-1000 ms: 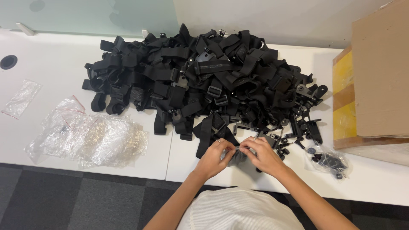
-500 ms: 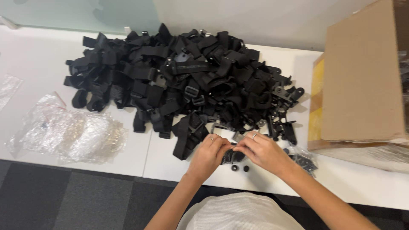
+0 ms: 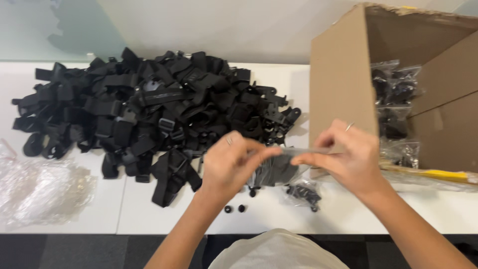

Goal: The person assembles black straps by attaching small metal pieces to them. They then place the assembled straps into clear plastic bags and put the bags into a cardboard box. The person repeats this process multiple times.

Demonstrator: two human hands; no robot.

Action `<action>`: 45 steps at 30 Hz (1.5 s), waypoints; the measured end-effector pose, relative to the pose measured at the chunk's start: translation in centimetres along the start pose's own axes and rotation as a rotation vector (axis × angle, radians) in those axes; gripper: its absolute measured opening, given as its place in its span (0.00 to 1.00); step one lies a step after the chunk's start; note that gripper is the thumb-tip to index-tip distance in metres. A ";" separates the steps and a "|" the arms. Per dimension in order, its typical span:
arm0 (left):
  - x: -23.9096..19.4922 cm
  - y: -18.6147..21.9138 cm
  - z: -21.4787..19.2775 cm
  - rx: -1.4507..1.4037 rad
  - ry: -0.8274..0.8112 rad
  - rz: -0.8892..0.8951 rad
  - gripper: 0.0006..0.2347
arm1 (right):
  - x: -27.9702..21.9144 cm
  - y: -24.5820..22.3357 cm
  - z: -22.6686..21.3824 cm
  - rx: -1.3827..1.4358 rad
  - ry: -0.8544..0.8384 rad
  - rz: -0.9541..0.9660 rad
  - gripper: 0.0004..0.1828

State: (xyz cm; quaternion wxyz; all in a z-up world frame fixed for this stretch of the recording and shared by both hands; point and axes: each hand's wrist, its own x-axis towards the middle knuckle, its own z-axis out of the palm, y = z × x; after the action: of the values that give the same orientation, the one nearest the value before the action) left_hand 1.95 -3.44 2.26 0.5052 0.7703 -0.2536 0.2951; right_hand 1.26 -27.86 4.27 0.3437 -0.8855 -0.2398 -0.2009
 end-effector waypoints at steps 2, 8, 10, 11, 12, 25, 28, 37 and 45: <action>1.9 0.8 1.8 -0.056 0.045 -0.075 0.09 | 0.0 0.6 -2.2 0.215 -0.041 0.107 0.31; 5.5 3.0 7.6 -0.604 -0.026 -0.484 0.06 | -1.2 3.5 -5.4 0.609 -0.205 0.414 0.33; 6.5 3.2 9.4 -0.685 -0.035 -0.599 0.07 | -1.3 5.6 -7.1 0.669 -0.182 0.498 0.26; 7.0 3.0 10.0 -0.746 -0.001 -0.559 0.08 | -1.3 6.7 -8.4 0.618 -0.162 0.525 0.25; 7.5 2.7 10.6 -0.807 0.032 -0.522 0.10 | -1.3 7.9 -10.0 0.568 -0.145 0.555 0.25; -1.5 -5.0 9.5 -0.596 0.004 -1.188 0.14 | -4.6 35.9 -14.9 0.122 -0.361 1.237 0.46; -3.3 -6.2 8.9 -0.550 0.087 -1.313 0.14 | -4.6 38.0 -10.6 0.413 -0.417 1.209 0.50; -9.1 -10.9 6.0 -0.366 0.221 -1.386 0.13 | -6.6 42.6 -2.8 -0.152 -0.792 1.087 0.49; -14.9 -12.6 3.9 -0.287 0.247 -1.345 0.13 | 1.2 29.9 -11.1 -0.223 -0.378 0.618 0.31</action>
State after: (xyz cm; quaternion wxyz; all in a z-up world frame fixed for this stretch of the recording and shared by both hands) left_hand 1.06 -1.16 -17.53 0.7001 0.6466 0.3012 -0.0324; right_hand 16.95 -54.68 -2.84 0.2393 -0.9694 0.0029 0.0542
